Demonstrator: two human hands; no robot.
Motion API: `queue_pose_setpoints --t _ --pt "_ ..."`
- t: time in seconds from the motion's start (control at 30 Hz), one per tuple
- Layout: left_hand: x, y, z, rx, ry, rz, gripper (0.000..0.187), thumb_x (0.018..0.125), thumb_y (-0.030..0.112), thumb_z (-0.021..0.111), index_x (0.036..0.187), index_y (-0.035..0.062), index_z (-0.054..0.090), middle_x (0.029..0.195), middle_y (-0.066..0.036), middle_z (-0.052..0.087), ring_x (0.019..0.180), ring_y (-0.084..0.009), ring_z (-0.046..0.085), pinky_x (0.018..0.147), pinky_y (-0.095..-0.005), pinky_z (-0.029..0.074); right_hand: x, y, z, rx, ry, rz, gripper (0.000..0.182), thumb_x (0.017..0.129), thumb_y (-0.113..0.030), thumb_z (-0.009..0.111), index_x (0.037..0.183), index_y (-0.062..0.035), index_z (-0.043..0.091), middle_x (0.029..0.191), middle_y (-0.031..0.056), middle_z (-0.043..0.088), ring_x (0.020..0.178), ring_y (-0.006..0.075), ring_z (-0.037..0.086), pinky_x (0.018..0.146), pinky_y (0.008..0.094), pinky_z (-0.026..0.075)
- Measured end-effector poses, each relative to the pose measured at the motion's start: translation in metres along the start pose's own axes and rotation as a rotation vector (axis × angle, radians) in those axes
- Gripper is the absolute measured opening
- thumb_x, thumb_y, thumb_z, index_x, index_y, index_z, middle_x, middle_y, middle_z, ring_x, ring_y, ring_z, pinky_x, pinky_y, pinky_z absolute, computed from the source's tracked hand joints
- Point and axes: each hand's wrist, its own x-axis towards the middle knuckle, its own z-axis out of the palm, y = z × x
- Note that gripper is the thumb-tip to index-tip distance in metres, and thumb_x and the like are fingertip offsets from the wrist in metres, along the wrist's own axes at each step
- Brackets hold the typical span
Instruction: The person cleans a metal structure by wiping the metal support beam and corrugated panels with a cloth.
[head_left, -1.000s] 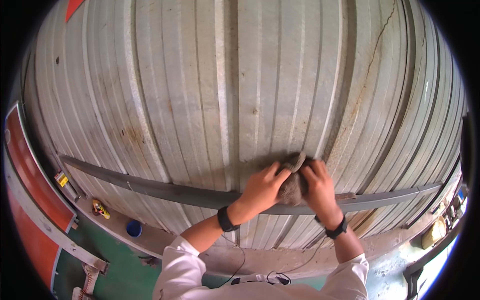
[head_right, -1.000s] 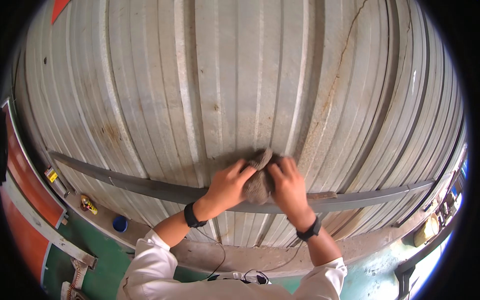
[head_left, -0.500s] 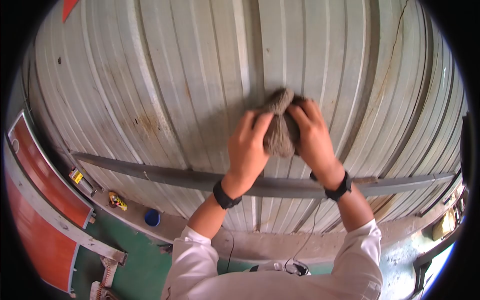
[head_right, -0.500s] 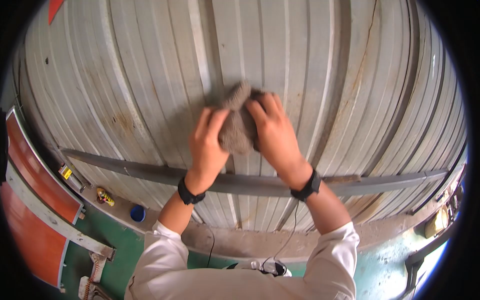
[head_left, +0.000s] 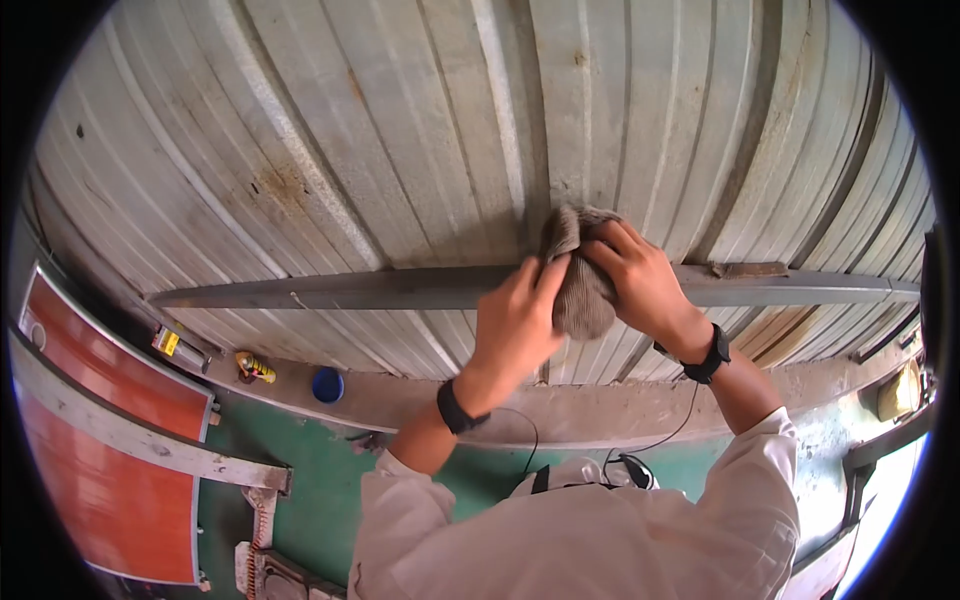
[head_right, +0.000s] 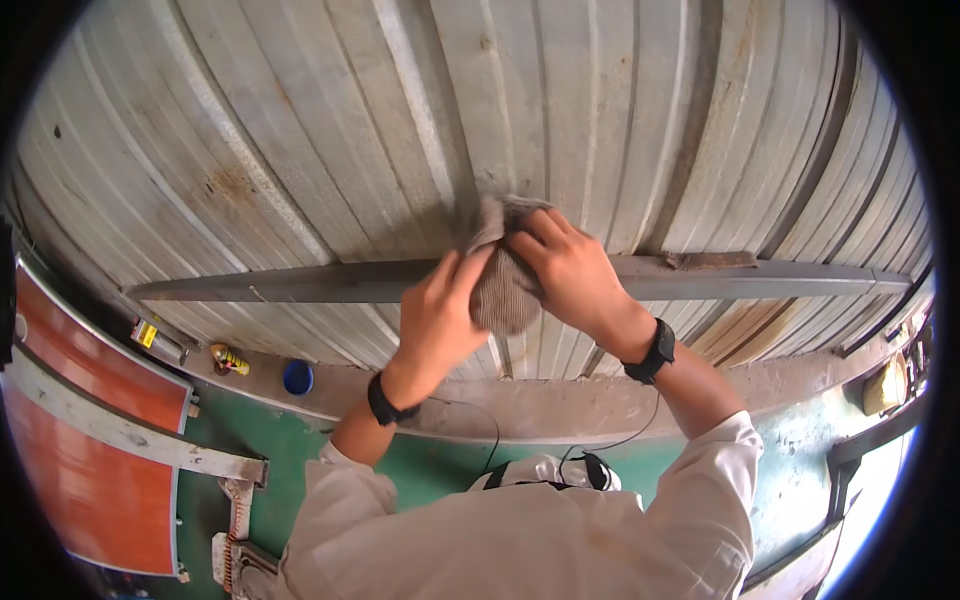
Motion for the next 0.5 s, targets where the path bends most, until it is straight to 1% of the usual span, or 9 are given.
queue_pose_setpoints --t 0.07,0.1,0.13,0.3,0.33,0.4,0.43,0.47,0.5 --pt "-0.029 0.009 0.004 -0.041 0.036 -0.02 0.078 0.056 0.004 0.079 0.13 0.0125 0.053 0.103 -0.015 0.057 0.086 -0.0348 0.063 0.067 -0.0428 0.054 -0.01 -0.013 -0.006 0.014 0.016 -0.054 0.032 0.071 -0.006 0.065 0.103 -0.0036 0.064 0.104 0.0108 0.058 0.096 0.0297 0.059 0.077 0.0374 0.053" --pt "-0.041 0.01 0.01 -0.089 0.046 -0.013 0.078 0.056 0.004 0.079 0.13 0.0122 0.054 0.104 -0.015 0.057 0.086 -0.0347 0.063 0.067 -0.0425 0.054 -0.023 -0.018 -0.002 -0.005 0.02 -0.06 0.032 0.074 -0.007 0.062 0.106 -0.0034 0.064 0.106 0.0113 0.057 0.095 0.0291 0.06 0.077 0.0368 0.053" --pt "-0.055 0.008 0.019 -0.138 0.055 -0.009 0.077 0.057 0.004 0.079 0.13 0.012 0.055 0.104 -0.015 0.057 0.087 -0.0346 0.063 0.068 -0.0421 0.054 -0.037 -0.025 -0.001 -0.004 -0.012 -0.041 0.035 0.074 -0.007 0.062 0.109 -0.0034 0.064 0.108 0.0124 0.056 0.096 0.0289 0.06 0.077 0.0364 0.053" --pt "-0.108 -0.002 0.091 -0.271 0.027 0.007 0.071 0.06 -0.001 0.074 0.128 0.0118 0.058 0.109 -0.014 0.059 0.091 -0.0335 0.063 0.073 -0.0417 0.056 -0.131 -0.024 0.038 0.162 -0.225 0.229 0.048 0.074 0.0 0.063 0.122 -0.0033 0.058 0.121 0.0166 0.053 0.107 0.0342 0.058 0.085 0.0406 0.053" --pt "-0.114 -0.003 0.105 -0.284 -0.031 0.017 0.074 0.058 -0.001 0.074 0.129 0.0112 0.057 0.111 -0.014 0.059 0.093 -0.0334 0.062 0.073 -0.0414 0.055 -0.149 -0.022 0.044 0.172 -0.232 0.294 0.05 0.074 0.0 0.064 0.124 -0.0033 0.057 0.123 0.0171 0.053 0.108 0.0356 0.057 0.086 0.0415 0.053" --pt "-0.116 -0.002 0.134 -0.317 -0.086 0.046 0.072 0.056 -0.001 0.074 0.125 0.0097 0.057 0.113 -0.015 0.057 0.095 -0.0338 0.06 0.074 -0.0411 0.055 -0.179 -0.017 0.053 0.183 -0.246 0.421 0.055 0.073 0.002 0.065 0.127 -0.0033 0.054 0.126 0.0183 0.051 0.111 0.0385 0.056 0.088 0.0432 0.053" --pt "-0.113 0.0 0.148 -0.322 -0.106 0.059 0.066 0.057 -0.001 0.073 0.121 0.009 0.058 0.114 -0.015 0.056 0.096 -0.0341 0.06 0.075 -0.0412 0.055 -0.189 -0.014 0.052 0.221 -0.275 0.527 0.059 0.072 0.002 0.067 0.128 -0.0033 0.052 0.13 0.0197 0.048 0.112 0.0408 0.055 0.088 0.0442 0.052" --pt "-0.108 0.002 0.164 -0.328 -0.125 0.069 0.061 0.059 -0.001 0.072 0.118 0.0082 0.058 0.114 -0.014 0.056 0.097 -0.0345 0.06 0.075 -0.0414 0.055 -0.202 -0.006 0.056 0.18 -0.271 0.521 0.066 0.067 0.009 0.066 0.129 0.0008 0.047 0.135 0.0249 0.04 0.112 0.0433 0.054 0.088 0.0457 0.051" --pt "-0.102 0.006 0.179 -0.335 -0.14 0.077 0.055 0.061 -0.001 0.07 0.114 0.0075 0.059 0.114 -0.014 0.056 0.099 -0.0349 0.06 0.076 -0.0415 0.055 -0.212 0.001 0.06 0.139 -0.254 0.57 0.069 0.067 0.009 0.065 0.131 0.001 0.043 0.136 0.026 0.038 0.115 0.0453 0.051 0.09 0.0468 0.05"
